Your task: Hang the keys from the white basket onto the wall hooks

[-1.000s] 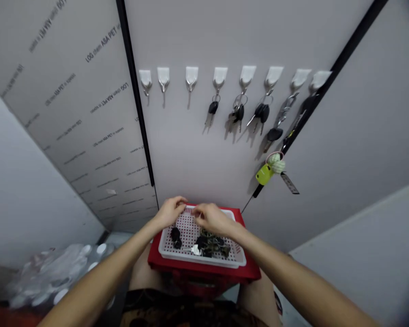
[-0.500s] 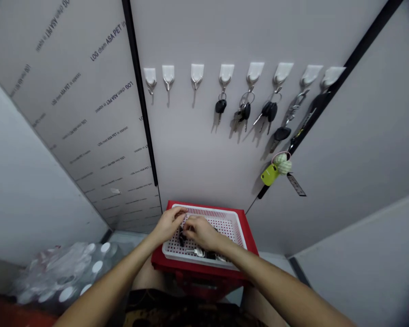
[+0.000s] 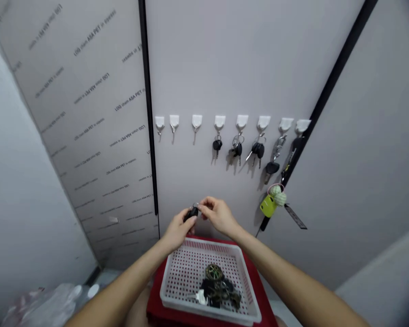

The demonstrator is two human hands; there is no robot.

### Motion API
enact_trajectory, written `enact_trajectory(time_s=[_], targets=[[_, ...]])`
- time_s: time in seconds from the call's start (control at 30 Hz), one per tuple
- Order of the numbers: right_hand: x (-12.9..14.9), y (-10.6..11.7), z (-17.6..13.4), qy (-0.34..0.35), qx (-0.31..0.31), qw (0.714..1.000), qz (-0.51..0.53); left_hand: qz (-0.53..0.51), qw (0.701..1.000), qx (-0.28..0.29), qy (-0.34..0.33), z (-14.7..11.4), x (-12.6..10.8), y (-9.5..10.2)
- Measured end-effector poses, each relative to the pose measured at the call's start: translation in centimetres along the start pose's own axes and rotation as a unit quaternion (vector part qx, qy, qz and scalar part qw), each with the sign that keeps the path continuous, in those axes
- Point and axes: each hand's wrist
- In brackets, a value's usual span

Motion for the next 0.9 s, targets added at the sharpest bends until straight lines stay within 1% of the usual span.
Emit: enact_trajectory(time_s=[0.13,0.2,0.3,0.4,0.47,0.53,0.6,0.7,0.77,0.83,0.87,0.9], targets=[[4.2,1.2,4.2,0.088,-0.106,0.990,-0.007,-0.003,0.997,-0.028,-0.066,3.8,-5.5,0.4],[6.4,1.7,6.5,0.141,-0.158,0.977,-0.014,0.000,0.995,-0.045,-0.093,5.6,-8.3,0.7],[9.2,2.2,9.4,0.213,-0.211,0.953,-0.047,-0.007,0.991,-0.075,-0.113,8.0,-11.9,1.0],[10.9,2.5,11.5,0.247,-0.256,0.929,-0.099,-0.009,0.986,-0.107,-0.125,9.6,-14.2,1.1],[11.5,2.4,12.4,0.232,-0.272,0.923,-0.144,0.003,0.986,-0.118,-0.120,10.2,-14.9,0.9],[11.6,2.4,12.8,0.202,-0.266,0.924,-0.188,0.016,0.987,-0.120,-0.102,10.5,-15.0,0.7],[11.5,2.3,12.6,0.182,-0.246,0.927,-0.215,0.019,0.990,-0.115,-0.078,10.5,-14.5,0.6],[11.1,2.4,11.3,0.202,-0.226,0.928,-0.218,0.001,0.994,-0.100,-0.042,10.1,-13.0,0.7],[10.3,2.6,9.8,0.239,-0.226,0.920,-0.213,-0.014,0.995,-0.098,-0.010,9.5,-11.2,0.8],[8.8,2.7,8.0,0.270,-0.220,0.913,-0.214,-0.028,0.994,-0.101,0.025,8.4,-8.5,0.7],[7.7,2.7,7.0,0.276,-0.204,0.914,-0.219,-0.029,0.994,-0.098,0.043,7.5,-6.9,0.6],[6.3,2.7,5.8,0.271,-0.175,0.919,-0.226,-0.022,0.994,-0.089,0.060,6.5,-5.1,0.3]])
Point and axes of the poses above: each hand's wrist, its own z-axis towards the middle knuckle, its own y-axis out of the back of the hand, x = y × z, and after that the axes turned 14 degrees about -x, right-handed
